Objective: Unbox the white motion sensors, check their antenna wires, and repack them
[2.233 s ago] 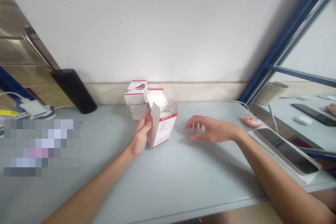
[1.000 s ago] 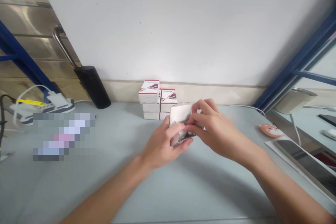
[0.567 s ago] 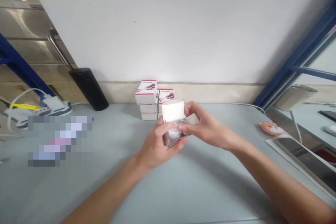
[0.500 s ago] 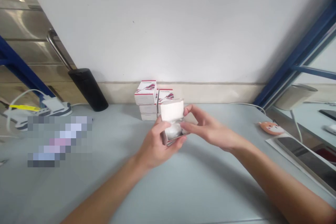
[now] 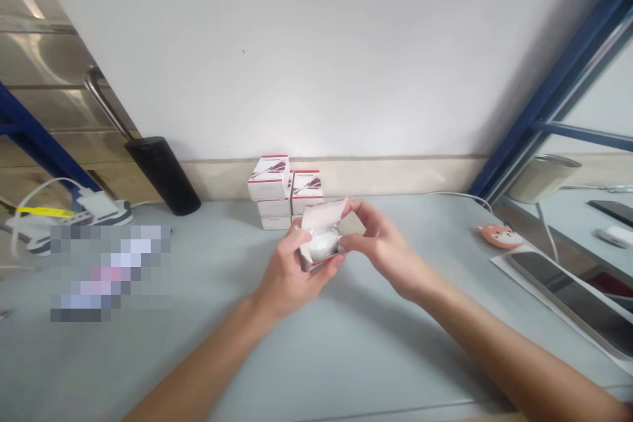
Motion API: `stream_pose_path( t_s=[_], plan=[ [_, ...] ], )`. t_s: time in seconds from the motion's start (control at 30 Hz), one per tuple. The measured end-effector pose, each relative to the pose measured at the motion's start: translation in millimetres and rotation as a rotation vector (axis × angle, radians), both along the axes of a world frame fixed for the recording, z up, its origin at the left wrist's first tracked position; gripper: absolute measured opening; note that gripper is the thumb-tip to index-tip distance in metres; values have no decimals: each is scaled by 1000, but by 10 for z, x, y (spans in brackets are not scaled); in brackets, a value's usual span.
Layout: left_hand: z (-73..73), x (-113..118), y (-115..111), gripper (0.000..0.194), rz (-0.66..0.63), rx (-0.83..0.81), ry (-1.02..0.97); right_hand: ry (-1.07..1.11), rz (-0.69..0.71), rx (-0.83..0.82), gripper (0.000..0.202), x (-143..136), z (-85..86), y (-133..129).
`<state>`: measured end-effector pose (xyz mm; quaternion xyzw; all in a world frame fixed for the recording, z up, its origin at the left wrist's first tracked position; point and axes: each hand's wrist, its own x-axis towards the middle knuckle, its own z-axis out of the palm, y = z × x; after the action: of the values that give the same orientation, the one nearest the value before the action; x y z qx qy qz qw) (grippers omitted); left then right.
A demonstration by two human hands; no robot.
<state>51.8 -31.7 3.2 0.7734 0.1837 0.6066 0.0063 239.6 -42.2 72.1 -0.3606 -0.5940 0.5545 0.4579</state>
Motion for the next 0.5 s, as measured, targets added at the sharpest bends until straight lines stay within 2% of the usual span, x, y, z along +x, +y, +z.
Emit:
stream_pose_path(
  t_s=[0.17, 0.23, 0.27, 0.33, 0.4, 0.5],
  plan=[
    [14, -33, 6, 68, 140, 6, 20, 35, 41, 19, 30, 153, -42, 235],
    [10, -54, -3, 64, 193, -40, -1, -30, -94, 134, 31, 343, -26, 399],
    [11, -62, -10, 62, 210, -64, -10, -158, -187, 232, 29, 454, -26, 477],
    [21, -73, -29, 59, 233, -110, -17, -587, -306, 385, 26, 670, -67, 609],
    [41, -75, -56, 59, 250, -182, -11, -984, -190, 404, 29, 832, -165, 701],
    [76, -71, -100, 57, 229, -284, 5, -1220, -22, 387, 25, 930, -334, 782]
  ],
)
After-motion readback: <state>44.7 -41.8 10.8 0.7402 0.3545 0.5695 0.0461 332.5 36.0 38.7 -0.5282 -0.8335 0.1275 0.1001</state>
